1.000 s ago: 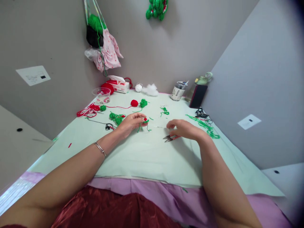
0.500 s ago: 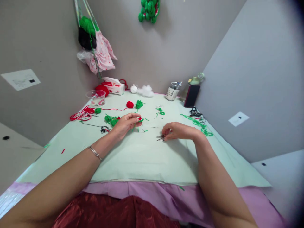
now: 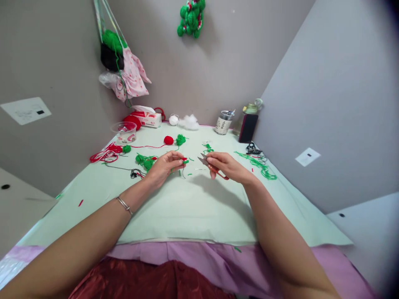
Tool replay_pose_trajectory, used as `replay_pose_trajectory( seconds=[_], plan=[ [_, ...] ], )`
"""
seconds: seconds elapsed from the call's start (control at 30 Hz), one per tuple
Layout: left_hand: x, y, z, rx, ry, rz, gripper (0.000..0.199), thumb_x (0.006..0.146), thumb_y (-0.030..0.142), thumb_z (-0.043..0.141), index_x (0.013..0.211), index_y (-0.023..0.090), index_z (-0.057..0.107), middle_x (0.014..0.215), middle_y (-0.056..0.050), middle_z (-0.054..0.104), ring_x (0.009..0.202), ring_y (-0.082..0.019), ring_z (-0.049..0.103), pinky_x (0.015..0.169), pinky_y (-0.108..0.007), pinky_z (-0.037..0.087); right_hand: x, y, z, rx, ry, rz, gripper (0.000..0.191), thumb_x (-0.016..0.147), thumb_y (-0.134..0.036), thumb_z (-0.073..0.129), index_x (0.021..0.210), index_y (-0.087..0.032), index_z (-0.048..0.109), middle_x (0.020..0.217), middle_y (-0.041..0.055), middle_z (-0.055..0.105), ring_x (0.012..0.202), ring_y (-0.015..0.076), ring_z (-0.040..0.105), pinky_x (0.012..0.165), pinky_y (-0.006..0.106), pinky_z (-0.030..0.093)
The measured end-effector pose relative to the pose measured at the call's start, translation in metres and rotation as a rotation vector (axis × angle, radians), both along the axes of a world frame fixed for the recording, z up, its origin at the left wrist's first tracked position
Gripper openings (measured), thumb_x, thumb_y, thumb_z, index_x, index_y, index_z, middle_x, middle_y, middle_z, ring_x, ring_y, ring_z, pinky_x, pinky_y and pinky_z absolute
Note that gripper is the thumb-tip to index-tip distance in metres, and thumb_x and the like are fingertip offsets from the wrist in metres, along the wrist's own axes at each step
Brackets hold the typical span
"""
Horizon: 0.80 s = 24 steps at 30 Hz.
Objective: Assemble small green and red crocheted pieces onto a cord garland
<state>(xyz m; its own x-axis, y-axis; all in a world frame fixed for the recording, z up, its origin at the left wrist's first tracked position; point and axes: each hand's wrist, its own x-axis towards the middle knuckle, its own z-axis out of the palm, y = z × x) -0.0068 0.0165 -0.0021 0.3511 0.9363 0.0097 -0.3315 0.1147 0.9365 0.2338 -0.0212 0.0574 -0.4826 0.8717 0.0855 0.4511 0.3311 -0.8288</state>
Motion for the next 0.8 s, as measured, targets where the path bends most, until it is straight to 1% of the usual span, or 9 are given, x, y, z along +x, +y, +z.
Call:
replay_pose_trajectory(
  seconds=[0.03, 0.1, 0.17, 0.23, 0.3, 0.4, 0.57, 0.7, 0.8],
  plan=[
    [0.0, 0.0, -0.001, 0.006, 0.003, 0.003, 0.027, 0.067, 0.024, 0.084, 0.085, 0.016, 0.065, 0.084, 0.0, 0.067, 0.081, -0.013, 0.066, 0.093, -0.035, 0.051, -0.005, -0.001, -0.001, 0.019, 0.019, -0.045, 0.04, 0.1, -0.05, 0.039, 0.075, -0.02, 0.048, 0.057, -0.0032, 0.053, 0.05, 0.0107, 0.044, 0.051, 0.024, 0.034],
    [0.0, 0.0, -0.002, 0.009, 0.005, 0.006, 0.027, 0.067, 0.025, 0.084, 0.083, 0.016, 0.065, 0.082, 0.001, 0.066, 0.079, -0.013, 0.066, 0.093, -0.036, 0.051, -0.014, -0.004, -0.005, 0.058, 0.021, -0.082, 0.037, 0.098, -0.051, 0.043, 0.077, -0.021, 0.048, 0.058, -0.0048, 0.047, 0.05, 0.0104, 0.041, 0.051, 0.024, 0.034],
    [-0.001, 0.0, -0.003, 0.005, 0.003, 0.006, 0.028, 0.067, 0.026, 0.085, 0.084, 0.015, 0.064, 0.081, 0.001, 0.066, 0.079, -0.014, 0.067, 0.094, -0.037, 0.051, -0.022, -0.005, -0.01, 0.123, -0.032, -0.098, 0.029, 0.095, -0.047, 0.052, 0.083, -0.021, 0.051, 0.065, -0.0044, 0.048, 0.056, 0.0107, 0.043, 0.055, 0.024, 0.034],
    [-0.001, 0.0, -0.003, 0.0, 0.005, -0.003, 0.029, 0.068, 0.027, 0.085, 0.086, 0.016, 0.064, 0.081, 0.0, 0.067, 0.08, -0.014, 0.067, 0.095, -0.038, 0.05, -0.026, -0.005, -0.016, 0.217, -0.148, -0.144, 0.02, 0.093, -0.041, 0.055, 0.089, -0.021, 0.053, 0.069, -0.0041, 0.05, 0.06, 0.0114, 0.042, 0.058, 0.025, 0.033],
    [-0.001, -0.001, -0.003, 0.001, 0.016, -0.006, 0.03, 0.067, 0.027, 0.085, 0.086, 0.016, 0.064, 0.082, 0.0, 0.067, 0.08, -0.015, 0.067, 0.095, -0.038, 0.05, -0.03, -0.004, -0.022, 0.307, -0.271, -0.194, 0.014, 0.093, -0.036, 0.054, 0.092, -0.022, 0.056, 0.07, -0.0035, 0.052, 0.062, 0.0122, 0.042, 0.061, 0.025, 0.032],
    [0.0, -0.002, -0.003, 0.019, 0.039, -0.006, 0.031, 0.067, 0.029, 0.085, 0.087, 0.016, 0.065, 0.084, 0.0, 0.067, 0.081, -0.015, 0.067, 0.093, -0.037, 0.05, -0.033, -0.003, -0.028, 0.383, -0.387, -0.207, 0.011, 0.093, -0.031, 0.052, 0.094, -0.022, 0.058, 0.076, -0.0013, 0.058, 0.063, 0.0131, 0.045, 0.063, 0.026, 0.031],
    [0.002, -0.005, -0.005, 0.084, 0.082, -0.024, 0.03, 0.068, 0.03, 0.084, 0.087, 0.017, 0.065, 0.086, 0.0, 0.067, 0.081, -0.014, 0.066, 0.09, -0.035, 0.05, -0.036, -0.003, -0.031, 0.383, -0.44, -0.192, 0.01, 0.093, -0.03, 0.051, 0.091, -0.022, 0.057, 0.08, 0.0003, 0.06, 0.063, 0.0132, 0.047, 0.062, 0.026, 0.03],
    [0.002, -0.004, -0.006, 0.09, 0.089, -0.018, 0.03, 0.068, 0.031, 0.083, 0.088, 0.017, 0.065, 0.086, -0.001, 0.068, 0.082, -0.015, 0.066, 0.091, -0.035, 0.05, -0.035, -0.001, -0.032, 0.374, -0.452, -0.184, 0.01, 0.093, -0.03, 0.051, 0.092, -0.022, 0.057, 0.081, 0.0002, 0.061, 0.063, 0.0131, 0.046, 0.062, 0.026, 0.03],
    [0.001, -0.002, -0.008, 0.092, 0.078, -0.009, 0.03, 0.069, 0.031, 0.083, 0.089, 0.018, 0.066, 0.087, -0.001, 0.068, 0.084, -0.016, 0.066, 0.093, -0.036, 0.05, -0.034, 0.0, -0.032, 0.386, -0.454, -0.181, 0.011, 0.094, -0.03, 0.051, 0.088, -0.022, 0.056, 0.079, -0.0002, 0.059, 0.063, 0.013, 0.045, 0.061, 0.026, 0.03]
  ],
)
